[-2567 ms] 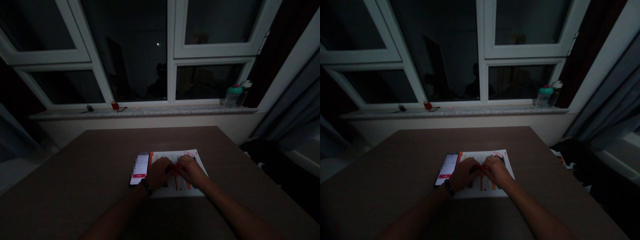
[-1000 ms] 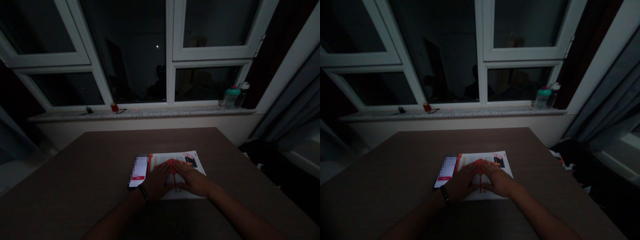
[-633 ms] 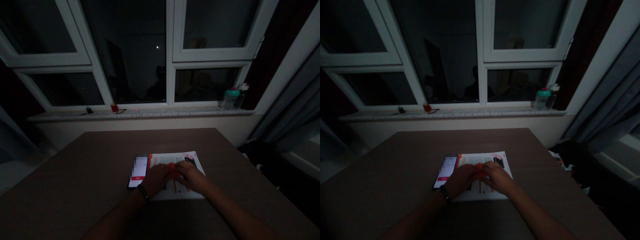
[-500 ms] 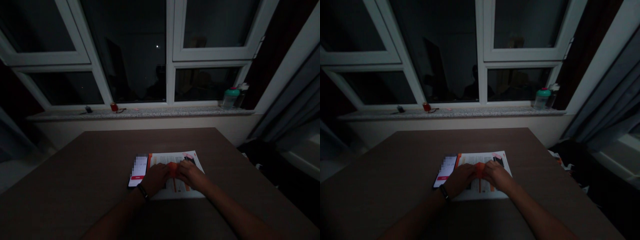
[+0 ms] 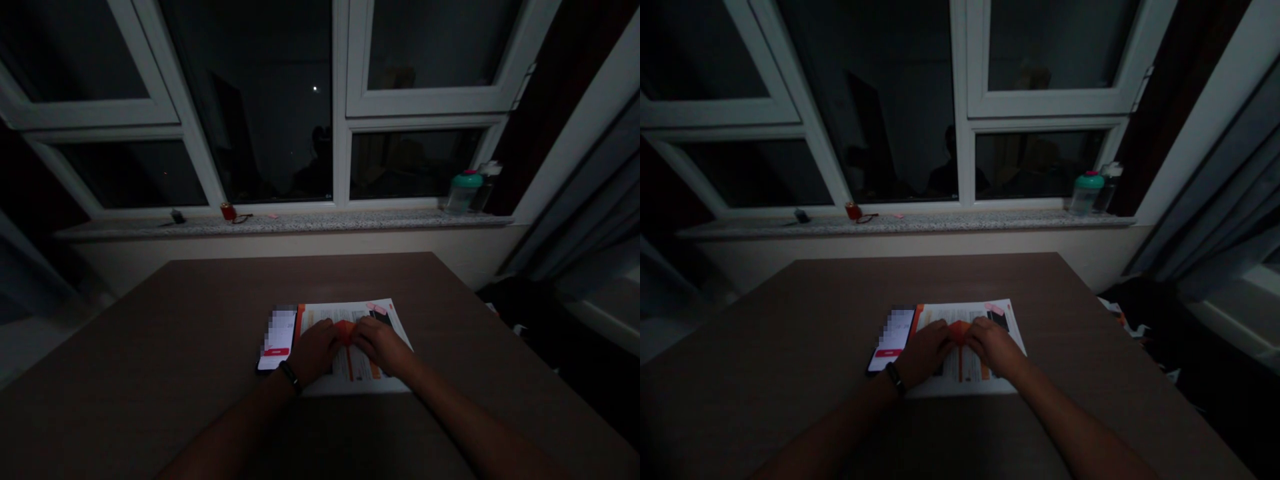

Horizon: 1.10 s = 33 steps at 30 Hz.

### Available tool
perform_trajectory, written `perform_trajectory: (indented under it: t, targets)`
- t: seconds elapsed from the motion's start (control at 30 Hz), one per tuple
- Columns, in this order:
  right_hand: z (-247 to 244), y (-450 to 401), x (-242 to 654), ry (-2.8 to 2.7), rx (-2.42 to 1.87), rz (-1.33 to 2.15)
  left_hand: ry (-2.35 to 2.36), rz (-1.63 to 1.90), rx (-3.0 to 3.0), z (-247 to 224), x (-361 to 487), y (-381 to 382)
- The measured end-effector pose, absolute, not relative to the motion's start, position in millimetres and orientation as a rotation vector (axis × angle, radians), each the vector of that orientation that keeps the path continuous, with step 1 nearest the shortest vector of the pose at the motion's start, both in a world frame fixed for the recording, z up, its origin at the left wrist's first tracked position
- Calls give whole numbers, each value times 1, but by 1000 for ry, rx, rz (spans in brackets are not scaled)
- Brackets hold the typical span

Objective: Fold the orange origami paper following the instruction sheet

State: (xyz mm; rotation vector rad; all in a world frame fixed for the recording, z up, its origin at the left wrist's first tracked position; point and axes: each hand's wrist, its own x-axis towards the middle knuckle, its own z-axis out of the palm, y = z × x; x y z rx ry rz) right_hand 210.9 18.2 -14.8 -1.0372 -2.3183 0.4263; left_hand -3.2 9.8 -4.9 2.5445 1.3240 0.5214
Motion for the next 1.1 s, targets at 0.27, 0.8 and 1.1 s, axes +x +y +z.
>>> perform_trajectory:
  t: [0.27,0.8,1.1]
  targets:
    - [-21,24,210,-2223,-1091,601,1394,567,2388,-4,-1,12]
    - [-16,24,202,-2142,-1276,655,1462,600,2221,-8,1,18]
    - [-20,27,200,-2130,-1313,669,1471,605,2236,-10,3,19]
